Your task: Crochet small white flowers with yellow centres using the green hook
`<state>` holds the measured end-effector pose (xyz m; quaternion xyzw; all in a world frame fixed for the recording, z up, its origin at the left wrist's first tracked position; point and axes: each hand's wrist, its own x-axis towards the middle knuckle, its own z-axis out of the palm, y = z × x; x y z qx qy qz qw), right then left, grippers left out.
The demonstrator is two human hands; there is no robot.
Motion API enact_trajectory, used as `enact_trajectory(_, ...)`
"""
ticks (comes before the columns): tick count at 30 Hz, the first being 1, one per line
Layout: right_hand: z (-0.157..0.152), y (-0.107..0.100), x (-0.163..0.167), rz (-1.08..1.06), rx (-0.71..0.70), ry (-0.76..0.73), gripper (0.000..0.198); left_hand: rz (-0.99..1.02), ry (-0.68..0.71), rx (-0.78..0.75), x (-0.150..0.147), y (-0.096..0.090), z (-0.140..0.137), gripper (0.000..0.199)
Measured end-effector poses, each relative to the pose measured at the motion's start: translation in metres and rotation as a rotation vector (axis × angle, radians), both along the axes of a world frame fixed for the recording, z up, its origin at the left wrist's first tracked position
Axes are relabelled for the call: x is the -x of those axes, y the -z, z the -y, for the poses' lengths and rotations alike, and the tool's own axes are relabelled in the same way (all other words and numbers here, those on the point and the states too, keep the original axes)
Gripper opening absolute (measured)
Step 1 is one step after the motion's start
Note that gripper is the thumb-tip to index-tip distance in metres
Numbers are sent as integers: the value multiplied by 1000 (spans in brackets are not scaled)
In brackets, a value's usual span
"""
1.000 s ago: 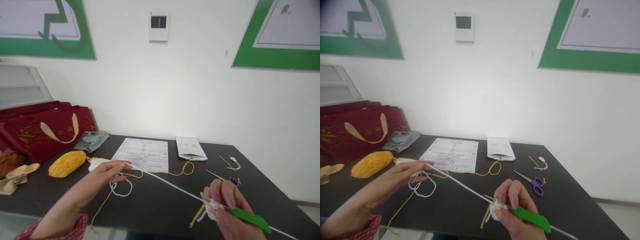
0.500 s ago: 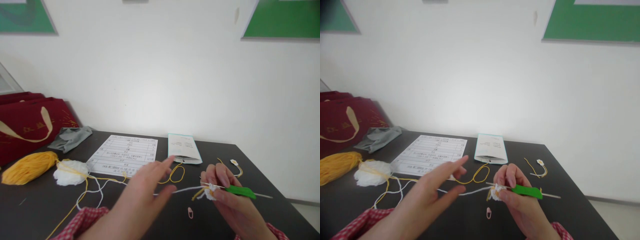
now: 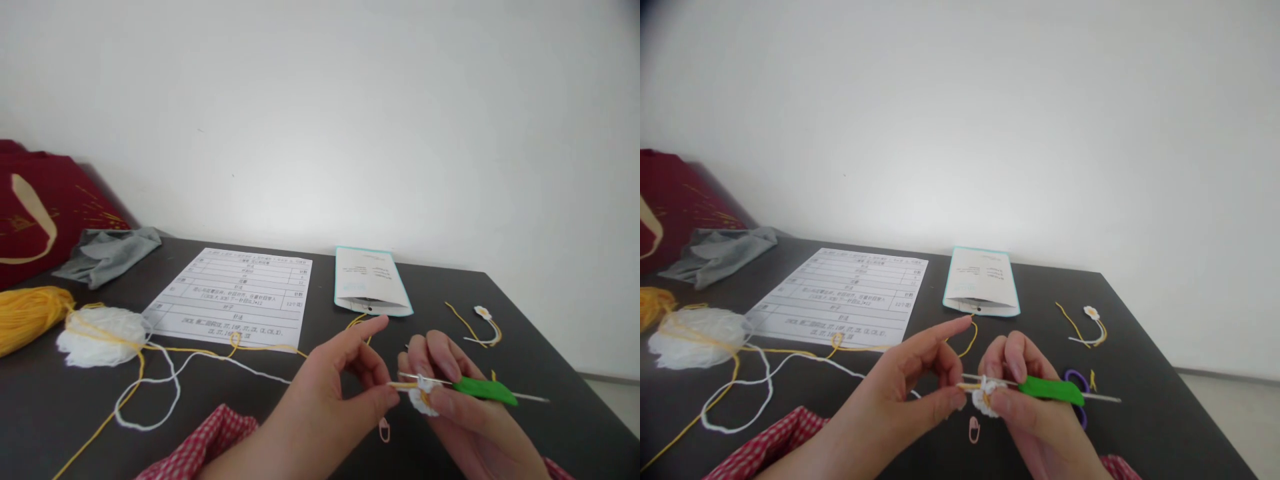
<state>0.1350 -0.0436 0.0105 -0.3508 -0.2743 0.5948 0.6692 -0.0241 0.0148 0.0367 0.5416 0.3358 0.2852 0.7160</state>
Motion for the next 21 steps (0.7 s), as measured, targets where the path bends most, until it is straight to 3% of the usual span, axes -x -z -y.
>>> enact_trajectory(7, 3, 2, 3, -138, 25, -118, 23, -165, -98, -440, 4, 17, 3, 68)
enact_trajectory(11, 3, 4, 4, -171, 70, -110, 21, -231, -120, -549, 6, 16, 5, 72)
enact_trajectory(13, 3, 6, 4, -179, 88, -100, 22, -237, -95, -497, 7, 12, 3, 66)
enact_trajectory(16, 3, 7, 4, -191, 81, -95, 21, -231, -10, -294, 8, 7, -4, 57)
enact_trajectory(21, 5, 5, 4, -184, 91, -115, 23, -98, 111, -37, 12, 3, -16, 58)
